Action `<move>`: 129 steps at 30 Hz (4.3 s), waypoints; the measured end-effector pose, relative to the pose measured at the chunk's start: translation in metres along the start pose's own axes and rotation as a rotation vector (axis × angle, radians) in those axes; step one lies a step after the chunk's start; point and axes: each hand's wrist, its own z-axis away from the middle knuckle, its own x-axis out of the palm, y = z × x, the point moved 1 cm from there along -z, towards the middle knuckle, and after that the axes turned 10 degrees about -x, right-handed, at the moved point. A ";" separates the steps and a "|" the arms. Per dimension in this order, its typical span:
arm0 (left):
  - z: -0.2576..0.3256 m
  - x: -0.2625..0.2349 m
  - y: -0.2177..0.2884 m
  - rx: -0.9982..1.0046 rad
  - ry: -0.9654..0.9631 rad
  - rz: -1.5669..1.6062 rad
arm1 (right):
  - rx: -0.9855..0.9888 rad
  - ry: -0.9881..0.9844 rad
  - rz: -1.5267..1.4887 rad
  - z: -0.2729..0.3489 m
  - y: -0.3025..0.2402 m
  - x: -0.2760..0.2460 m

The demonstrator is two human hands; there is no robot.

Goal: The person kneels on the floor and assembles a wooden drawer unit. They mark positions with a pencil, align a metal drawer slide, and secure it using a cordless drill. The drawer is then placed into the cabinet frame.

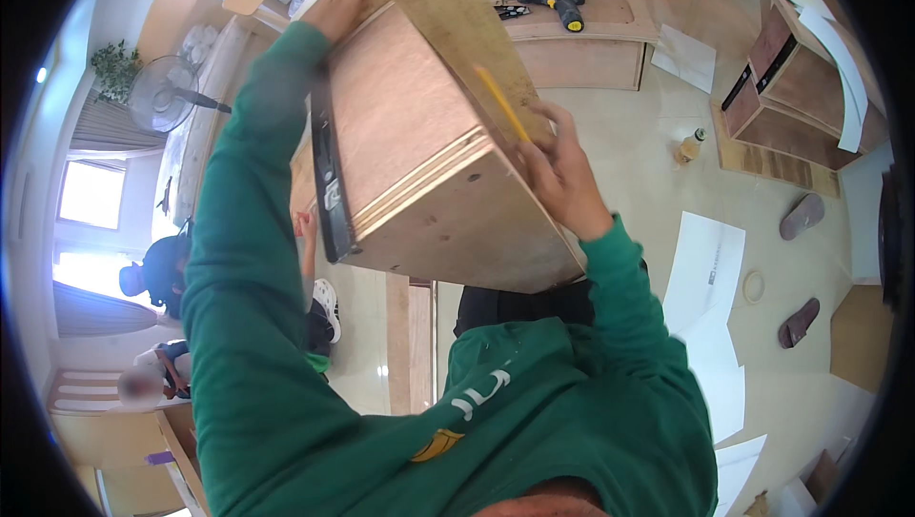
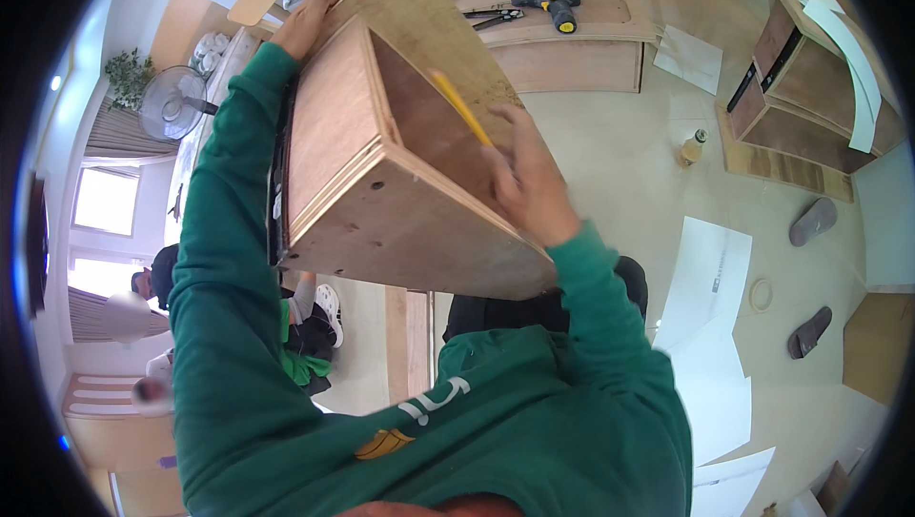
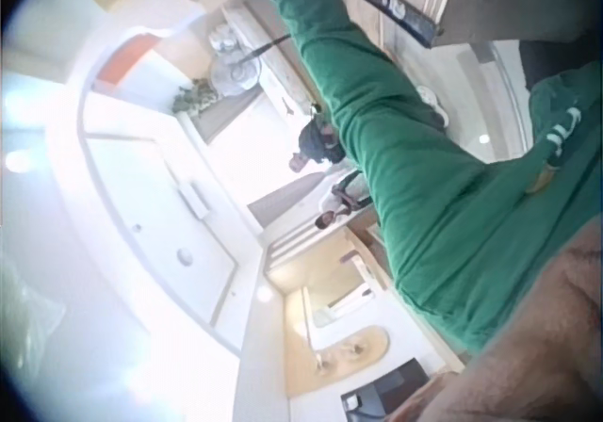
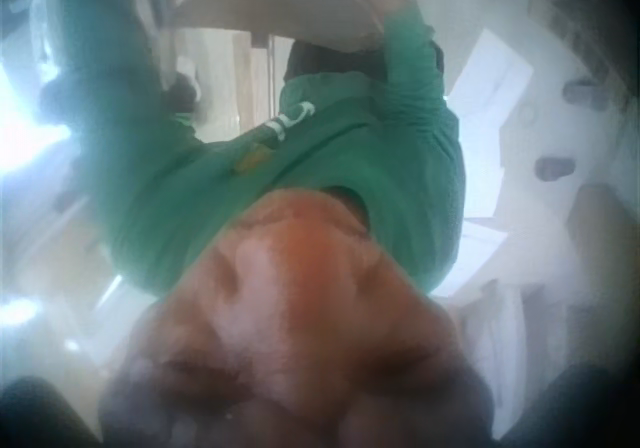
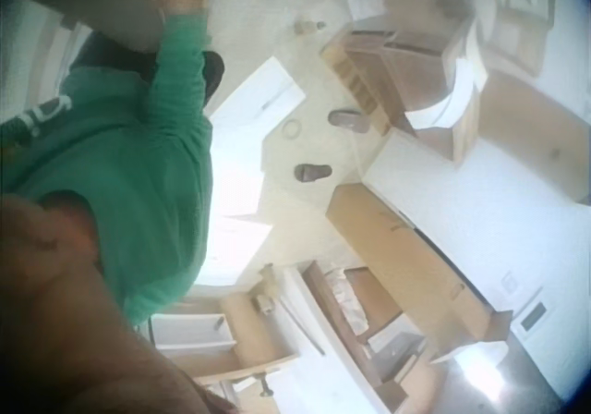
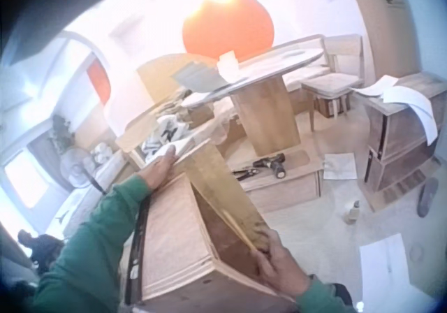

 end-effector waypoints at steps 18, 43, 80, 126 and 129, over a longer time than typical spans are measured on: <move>-0.051 -0.003 -0.019 0.086 -0.211 -0.058 | -0.441 -0.017 0.260 -0.131 0.034 0.062; -0.085 -0.002 -0.073 -0.157 -0.228 0.078 | -0.246 -0.063 0.434 -0.037 0.085 -0.003; -0.069 -0.020 -0.068 -0.182 -0.060 -0.054 | 0.565 -0.209 0.737 0.137 0.325 -0.106; -0.088 0.007 -0.049 -0.204 -0.093 -0.079 | 0.198 -0.228 0.780 0.011 0.241 -0.029; -0.109 0.012 -0.066 -0.067 -0.101 -0.109 | -0.084 -0.132 0.687 -0.074 0.150 -0.005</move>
